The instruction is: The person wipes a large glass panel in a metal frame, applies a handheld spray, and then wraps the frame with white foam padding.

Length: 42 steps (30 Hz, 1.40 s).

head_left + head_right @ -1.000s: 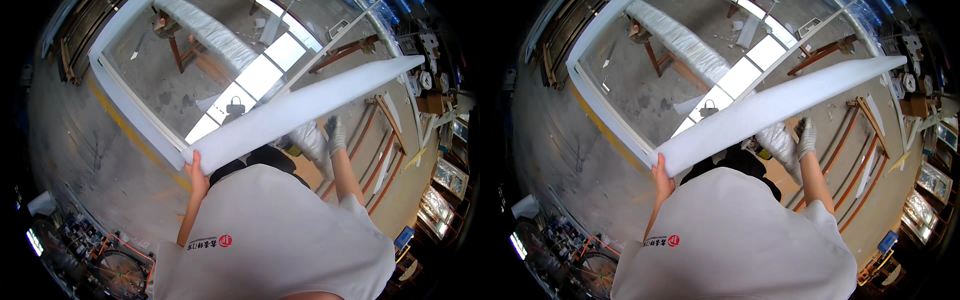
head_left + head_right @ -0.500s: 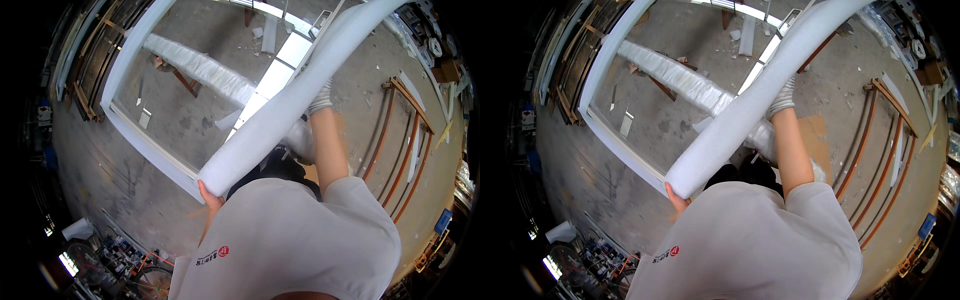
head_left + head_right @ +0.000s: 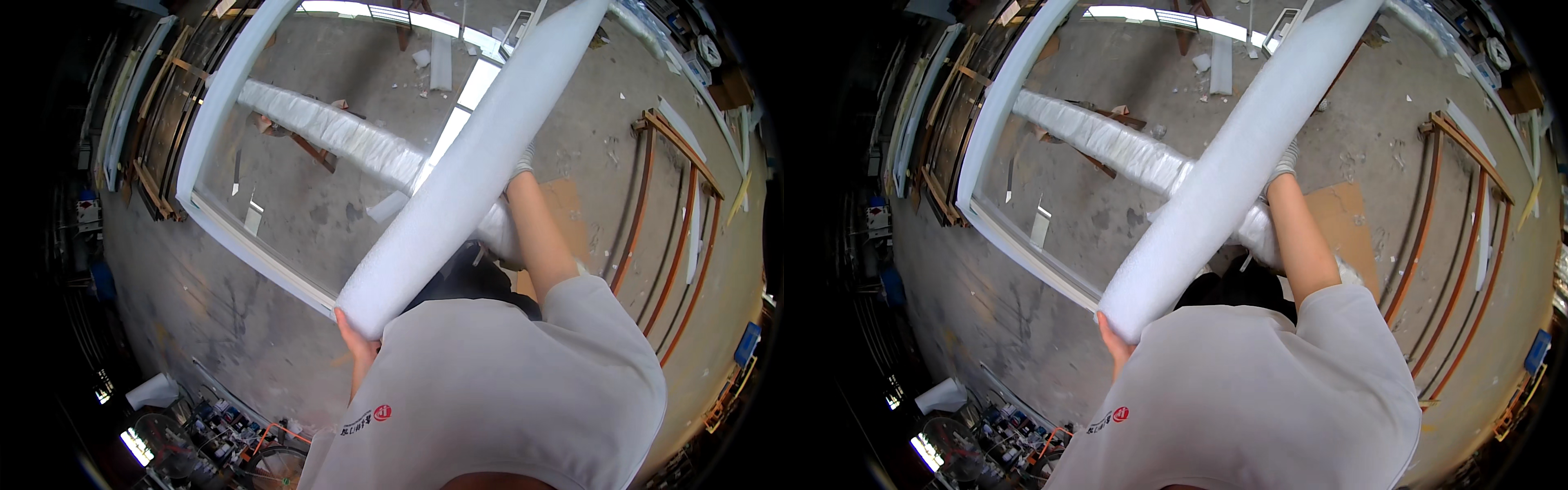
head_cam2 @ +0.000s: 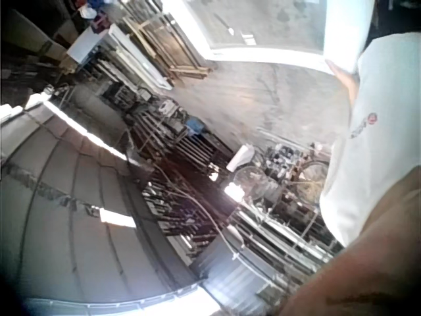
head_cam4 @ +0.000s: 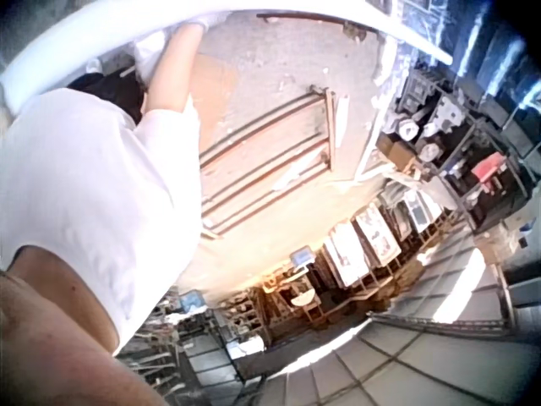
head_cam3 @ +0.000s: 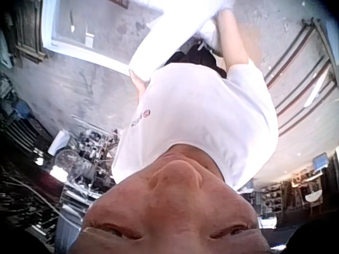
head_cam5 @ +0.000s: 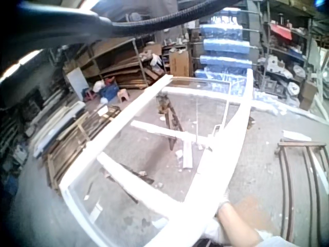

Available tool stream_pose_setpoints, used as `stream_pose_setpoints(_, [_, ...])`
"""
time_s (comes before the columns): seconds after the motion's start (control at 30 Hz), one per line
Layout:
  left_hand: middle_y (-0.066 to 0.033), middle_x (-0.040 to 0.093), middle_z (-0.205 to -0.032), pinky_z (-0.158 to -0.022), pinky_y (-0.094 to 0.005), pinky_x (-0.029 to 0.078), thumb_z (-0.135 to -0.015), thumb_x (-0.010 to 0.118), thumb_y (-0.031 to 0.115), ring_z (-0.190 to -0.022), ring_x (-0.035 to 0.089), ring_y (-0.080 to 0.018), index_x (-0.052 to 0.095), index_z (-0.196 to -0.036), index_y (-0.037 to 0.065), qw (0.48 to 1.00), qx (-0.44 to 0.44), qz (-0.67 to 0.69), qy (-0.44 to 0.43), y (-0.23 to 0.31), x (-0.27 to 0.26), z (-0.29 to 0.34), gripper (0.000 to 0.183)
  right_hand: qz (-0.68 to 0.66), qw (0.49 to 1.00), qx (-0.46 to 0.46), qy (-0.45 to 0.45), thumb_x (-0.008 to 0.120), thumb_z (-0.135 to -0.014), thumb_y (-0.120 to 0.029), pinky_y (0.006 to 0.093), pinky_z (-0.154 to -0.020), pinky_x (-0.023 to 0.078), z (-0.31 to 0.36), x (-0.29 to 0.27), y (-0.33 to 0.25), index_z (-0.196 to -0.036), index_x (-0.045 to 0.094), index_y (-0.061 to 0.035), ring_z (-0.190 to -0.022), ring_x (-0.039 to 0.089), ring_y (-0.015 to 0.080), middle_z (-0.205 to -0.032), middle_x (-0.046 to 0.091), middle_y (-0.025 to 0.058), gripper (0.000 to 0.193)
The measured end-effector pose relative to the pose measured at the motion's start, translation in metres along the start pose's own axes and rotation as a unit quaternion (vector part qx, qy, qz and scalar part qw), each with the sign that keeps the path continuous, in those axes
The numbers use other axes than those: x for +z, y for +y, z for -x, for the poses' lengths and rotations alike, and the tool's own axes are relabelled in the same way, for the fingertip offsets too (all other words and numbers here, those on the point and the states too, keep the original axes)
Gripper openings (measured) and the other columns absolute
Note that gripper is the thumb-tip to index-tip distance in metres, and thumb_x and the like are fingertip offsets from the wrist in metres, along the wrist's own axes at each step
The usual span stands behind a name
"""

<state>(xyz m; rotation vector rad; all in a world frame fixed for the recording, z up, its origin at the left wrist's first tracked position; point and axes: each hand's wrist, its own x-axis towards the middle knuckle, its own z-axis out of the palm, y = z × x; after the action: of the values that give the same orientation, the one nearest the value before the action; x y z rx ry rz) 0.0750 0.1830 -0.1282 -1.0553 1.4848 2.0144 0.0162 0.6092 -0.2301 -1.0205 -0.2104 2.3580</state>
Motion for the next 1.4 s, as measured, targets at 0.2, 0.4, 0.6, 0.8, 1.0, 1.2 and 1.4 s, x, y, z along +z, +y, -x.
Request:
stream_pose_setpoints(0.2, [-0.0091, 0.039, -0.135, -0.099, -0.0394, 0.034, -0.084, 0.041, 0.061, -0.123, 0.038, -0.0255, 0.032, -0.135, 0.01, 1.0, 0.003, -0.013, 0.024, 0.012, 0.031, 0.044, 0.072, 0.088, 0.996, 0.002, -0.033, 0.042, -0.09, -0.041, 0.035, -0.078, 0.05, -0.032, 0.029, 0.025, -0.116, 0.052, -0.0064, -0.091, 0.06, 0.0218, -0.104, 0.062, 0.0084, 0.045])
stream_pose_setpoints(0.4, [-0.0073, 0.049, -0.125, -0.093, -0.0353, 0.038, -0.082, 0.052, 0.049, -0.111, 0.047, -0.0224, 0.044, -0.127, 0.007, 0.996, 0.025, -0.018, 0.079, -0.008, 0.015, 0.018, 0.062, 0.152, 0.988, -0.002, 0.001, 0.043, -0.09, -0.041, 0.0353, -0.08, 0.05, -0.059, 0.038, 0.062, -0.117, 0.051, -0.0064, -0.093, 0.06, 0.0219, -0.105, 0.062, 0.0084, 0.045])
stream_pose_setpoints(0.6, [-0.0115, 0.043, -0.13, -0.098, -0.0358, 0.034, -0.09, 0.043, 0.048, -0.116, 0.044, -0.0247, 0.035, -0.132, 0.004, 0.998, 0.004, 0.053, 0.028, -0.022, -0.008, 0.001, 0.061, 0.193, 0.98, 0.035, -0.035, 0.044, -0.09, -0.041, 0.0357, -0.081, 0.05, -0.068, 0.019, 0.066, -0.117, 0.051, -0.0064, -0.094, 0.06, 0.0219, -0.106, 0.062, 0.0085, 0.045])
stream_pose_setpoints(0.8, [-0.02, 0.041, -0.127, -0.101, -0.0368, 0.03, -0.084, 0.062, 0.031, -0.119, 0.041, -0.0281, 0.028, -0.131, -0.004, 0.909, 0.334, -0.194, 0.157, 0.028, -0.051, -0.023, 0.067, 0.262, 0.965, 0.008, 0.012, 0.044, -0.089, -0.04, 0.0375, -0.088, 0.047, -0.005, -0.034, 0.02, -0.117, 0.052, -0.0063, -0.105, 0.056, 0.0219, -0.114, 0.059, 0.0088, 0.044])
stream_pose_setpoints(1.0, [-0.0326, 0.035, -0.127, -0.102, -0.0433, 0.03, -0.057, 0.081, 0.041, -0.12, 0.035, -0.0416, 0.025, -0.127, -0.016, 0.752, 0.293, -0.471, 0.356, 0.049, -0.159, -0.15, 0.106, 0.445, 0.874, -0.194, -0.03, 0.052, -0.09, -0.028, 0.0262, -0.066, 0.043, 0.098, -0.044, 0.025, -0.084, 0.052, -0.0063, -0.072, 0.049, 0.0128, -0.077, 0.053, 0.0023, 0.022])
stream_pose_setpoints(1.2, [-0.0348, 0.033, -0.13, -0.103, -0.0405, 0.029, -0.049, 0.082, 0.05, -0.123, 0.034, -0.0412, 0.021, -0.128, -0.019, 0.82, 0.262, -0.409, 0.304, 0.095, -0.163, -0.283, 0.121, 0.584, 0.734, -0.342, -0.054, 0.044, -0.093, -0.024, 0.0257, -0.071, 0.041, 0.122, -0.044, 0.07, -0.095, 0.049, -0.0031, -0.075, 0.044, 0.0118, -0.083, 0.051, 0.0019, 0.022])
stream_pose_setpoints(1.4, [-0.032, 0.036, -0.13, -0.104, -0.0389, 0.028, -0.05, 0.081, 0.054, -0.125, 0.034, -0.0383, 0.018, -0.132, -0.015, 0.829, 0.304, -0.408, 0.233, 0.142, -0.208, -0.388, 0.125, 0.685, 0.657, -0.31, 0.052, 0.032, -0.095, -0.033, 0.0374, -0.09, 0.042, 0.114, -0.041, 0.072, -0.13, 0.036, -0.0029, -0.103, 0.053, 0.0314, -0.12, 0.053, 0.0148, 0.046])
